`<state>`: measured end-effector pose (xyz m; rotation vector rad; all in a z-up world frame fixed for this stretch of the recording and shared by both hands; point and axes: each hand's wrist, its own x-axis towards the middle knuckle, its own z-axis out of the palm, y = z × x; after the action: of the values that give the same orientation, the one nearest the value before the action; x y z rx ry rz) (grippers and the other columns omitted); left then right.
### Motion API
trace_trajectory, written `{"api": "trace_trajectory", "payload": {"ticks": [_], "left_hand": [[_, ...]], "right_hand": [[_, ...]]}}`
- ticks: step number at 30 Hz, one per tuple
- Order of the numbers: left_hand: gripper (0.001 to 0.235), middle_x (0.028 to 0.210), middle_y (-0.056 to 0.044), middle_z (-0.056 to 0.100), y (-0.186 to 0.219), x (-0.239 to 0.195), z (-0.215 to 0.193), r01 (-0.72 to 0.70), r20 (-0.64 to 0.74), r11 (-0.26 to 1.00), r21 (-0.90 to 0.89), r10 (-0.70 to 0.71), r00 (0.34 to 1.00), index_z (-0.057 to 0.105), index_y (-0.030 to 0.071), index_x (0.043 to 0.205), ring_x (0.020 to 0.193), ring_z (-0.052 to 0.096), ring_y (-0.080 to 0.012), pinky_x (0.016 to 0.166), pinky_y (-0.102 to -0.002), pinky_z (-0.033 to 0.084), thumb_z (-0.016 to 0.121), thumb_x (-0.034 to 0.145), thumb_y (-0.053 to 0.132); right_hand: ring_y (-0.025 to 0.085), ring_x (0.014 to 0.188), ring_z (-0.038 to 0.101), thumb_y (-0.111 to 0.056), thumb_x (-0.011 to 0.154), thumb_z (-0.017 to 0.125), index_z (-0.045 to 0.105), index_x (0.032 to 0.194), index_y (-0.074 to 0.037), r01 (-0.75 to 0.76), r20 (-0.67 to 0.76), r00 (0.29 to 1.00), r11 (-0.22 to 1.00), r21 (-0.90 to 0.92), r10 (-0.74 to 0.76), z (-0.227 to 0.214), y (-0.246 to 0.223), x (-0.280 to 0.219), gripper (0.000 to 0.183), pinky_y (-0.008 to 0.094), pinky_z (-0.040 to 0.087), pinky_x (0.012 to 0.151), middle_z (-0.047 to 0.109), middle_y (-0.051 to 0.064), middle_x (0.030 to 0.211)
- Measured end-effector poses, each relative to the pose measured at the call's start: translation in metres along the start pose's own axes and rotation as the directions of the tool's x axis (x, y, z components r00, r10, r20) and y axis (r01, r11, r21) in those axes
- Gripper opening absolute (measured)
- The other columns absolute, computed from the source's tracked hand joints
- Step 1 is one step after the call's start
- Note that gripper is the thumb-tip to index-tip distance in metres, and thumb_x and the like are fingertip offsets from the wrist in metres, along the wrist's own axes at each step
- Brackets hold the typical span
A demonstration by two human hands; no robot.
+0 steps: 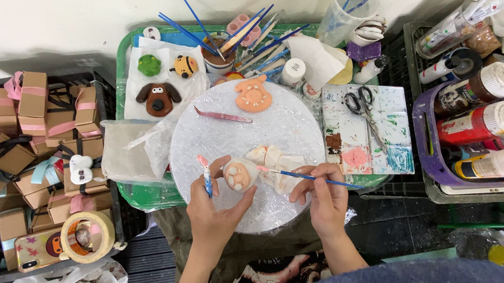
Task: The person uses a brush to apply paint to small figurines and components on a rotating stand, and handles containers of paint by hand.
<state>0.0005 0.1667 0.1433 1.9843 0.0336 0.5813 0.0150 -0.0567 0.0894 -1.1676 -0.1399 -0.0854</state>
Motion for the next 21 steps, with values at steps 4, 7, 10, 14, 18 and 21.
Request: {"api": "trace_trajectory", "payload": {"ticks": [4,7,10,14,18,21], "left_hand": [[0.063,0.120,-0.012,0.068,-0.001,0.000,0.001,-0.020,-0.013,1.000,-0.005,0.020,1.000,0.052,-0.003,0.119,0.093,0.068,-0.0168,0.081,-0.028,0.057,0.093,0.075,0.017],[0.062,0.126,-0.013,0.068,-0.001,0.000,0.001,-0.015,-0.009,1.000,-0.026,0.015,1.000,0.050,-0.002,0.117,0.098,0.069,-0.0178,0.081,-0.028,0.058,0.093,0.077,0.019],[0.064,0.120,-0.012,0.069,0.002,0.002,0.002,-0.016,0.000,0.997,0.082,0.016,1.000,0.056,-0.002,0.123,0.099,0.067,-0.0206,0.081,-0.032,0.055,0.092,0.074,0.018],[0.065,0.108,-0.010,0.069,0.004,0.008,-0.003,0.056,0.056,0.975,0.213,-0.070,0.996,0.063,0.001,0.127,0.096,0.060,-0.0272,0.086,-0.039,0.049,0.091,0.073,0.022],[0.063,0.104,-0.013,0.065,-0.001,0.012,-0.006,0.065,0.088,0.936,0.347,-0.101,0.991,0.065,0.002,0.127,0.103,0.059,-0.0317,0.096,-0.045,0.043,0.089,0.075,0.028],[0.070,0.114,-0.018,0.063,-0.002,0.012,-0.005,-0.004,0.064,0.926,0.377,-0.022,0.998,0.059,-0.003,0.127,0.111,0.057,-0.0373,0.099,-0.049,0.039,0.089,0.074,0.032]], "right_hand": [[0.020,0.073,0.067,-0.017,0.112,0.048,0.050,0.116,-0.005,-0.007,-0.009,1.000,1.000,-0.006,0.007,0.000,-0.001,0.000,0.013,0.028,0.047,0.061,0.067,0.020,0.117],[0.019,0.072,0.067,-0.015,0.112,0.047,0.053,0.116,-0.004,-0.015,-0.022,1.000,1.000,-0.024,0.014,0.000,0.000,0.000,0.013,0.028,0.046,0.061,0.067,0.021,0.117],[0.019,0.069,0.067,-0.014,0.112,0.045,0.056,0.116,-0.003,-0.024,-0.065,0.998,0.999,-0.029,0.022,-0.002,0.001,0.001,0.017,0.027,0.046,0.059,0.068,0.020,0.114],[0.018,0.067,0.067,-0.016,0.115,0.043,0.058,0.117,-0.002,-0.010,-0.126,0.992,1.000,0.006,0.011,-0.011,0.002,0.001,0.020,0.027,0.046,0.058,0.070,0.016,0.096],[0.018,0.060,0.066,-0.018,0.111,0.045,0.056,0.107,-0.004,-0.033,-0.375,0.927,0.995,-0.092,-0.004,-0.051,-0.008,0.007,0.019,0.027,0.044,0.046,0.074,0.015,0.096],[0.014,0.064,0.065,-0.021,0.113,0.047,0.056,0.111,-0.007,0.071,-0.487,0.862,0.984,-0.161,-0.142,-0.103,-0.018,0.008,0.017,0.024,0.043,0.051,0.073,0.013,0.102]]}}
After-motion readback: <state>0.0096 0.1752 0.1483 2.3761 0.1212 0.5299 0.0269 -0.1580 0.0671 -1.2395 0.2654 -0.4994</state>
